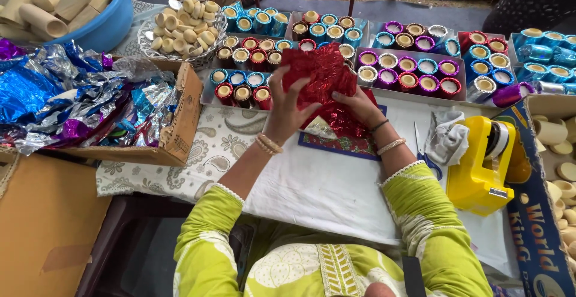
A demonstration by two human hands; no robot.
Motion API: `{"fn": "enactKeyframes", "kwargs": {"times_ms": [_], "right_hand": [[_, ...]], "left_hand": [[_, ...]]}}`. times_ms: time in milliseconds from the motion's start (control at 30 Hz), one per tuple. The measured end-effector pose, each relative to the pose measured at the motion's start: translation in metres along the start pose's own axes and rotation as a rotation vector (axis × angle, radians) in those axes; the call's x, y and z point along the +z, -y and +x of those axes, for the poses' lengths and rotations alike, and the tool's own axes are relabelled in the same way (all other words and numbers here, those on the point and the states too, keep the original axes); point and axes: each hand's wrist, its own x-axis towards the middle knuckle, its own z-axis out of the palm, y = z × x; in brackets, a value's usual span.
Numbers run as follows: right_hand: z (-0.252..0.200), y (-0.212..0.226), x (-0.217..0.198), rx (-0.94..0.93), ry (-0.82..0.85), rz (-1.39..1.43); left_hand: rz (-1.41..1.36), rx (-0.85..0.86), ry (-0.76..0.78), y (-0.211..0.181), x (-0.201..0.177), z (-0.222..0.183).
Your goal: Wrapping small clay lamps (diyas) in decorative foil and organizing them for packaging.
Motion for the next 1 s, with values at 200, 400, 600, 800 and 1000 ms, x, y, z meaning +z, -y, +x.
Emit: {"fn": "enactKeyframes", "kwargs": {"times_ms": [200, 400, 600, 800, 1000], "right_hand": [[0.008, -0.017, -0.015, -0.062, -0.025, 0.206], [0.006, -0.013, -0.013, -0.069, -0.036, 0.268], [0.006, -0.022, -0.014, -0.034, 0.009, 0.253], [0.045, -0.101, -0.088, -0.159, 0.136, 0.423], [0.007, -0.004, -0.003, -0.263, 0.162, 0.121]], "left_hand": [[-0.057, -0.063, 0.072, 0.037, 0.016, -0.006], [0.254, 0.007, 0.115, 0.003, -0.012, 0.004], [0.641, 0.34, 0.309, -0.008, 0.005, -0.008], [0.53, 0.216, 0.331, 0.004, -0.027, -0.009], [0.972, 0.383, 0.028, 0.015, -0.145, -0.008]]}}
